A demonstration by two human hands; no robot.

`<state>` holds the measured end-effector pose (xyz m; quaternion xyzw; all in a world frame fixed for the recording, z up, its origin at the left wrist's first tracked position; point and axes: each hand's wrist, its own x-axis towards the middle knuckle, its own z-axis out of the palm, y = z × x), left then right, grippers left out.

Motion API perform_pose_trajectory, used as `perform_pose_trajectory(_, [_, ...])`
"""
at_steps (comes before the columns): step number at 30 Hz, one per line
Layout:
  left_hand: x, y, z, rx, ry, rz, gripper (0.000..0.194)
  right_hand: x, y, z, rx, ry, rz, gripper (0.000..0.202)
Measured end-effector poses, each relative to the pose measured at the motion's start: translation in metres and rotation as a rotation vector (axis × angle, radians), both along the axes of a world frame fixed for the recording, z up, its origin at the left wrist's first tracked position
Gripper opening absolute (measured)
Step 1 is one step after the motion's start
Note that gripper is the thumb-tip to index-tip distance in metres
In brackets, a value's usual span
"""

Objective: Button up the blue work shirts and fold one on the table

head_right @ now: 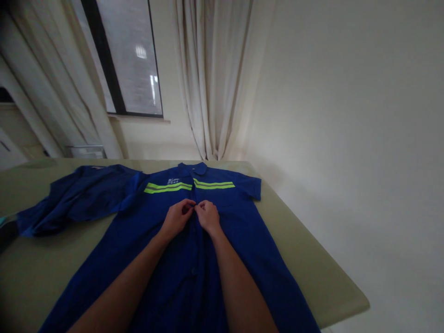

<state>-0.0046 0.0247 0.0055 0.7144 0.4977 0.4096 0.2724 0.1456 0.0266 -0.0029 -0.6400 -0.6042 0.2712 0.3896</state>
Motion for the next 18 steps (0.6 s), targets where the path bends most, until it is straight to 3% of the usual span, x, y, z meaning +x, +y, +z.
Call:
perform_pose_trajectory(7, [0.0011,0.0035,0.0006,-0.064,-0.009,0.063,0.02,-0.0017,-0.0065,0.0038,0.029,-0.018,-0.006,0.015])
perform_pose_trajectory(18, [-0.0023,0.0002,0.001,-0.037,-0.08,0.03,0.022,-0.004,-0.0092,0.0033,0.074,-0.038,-0.017,0.013])
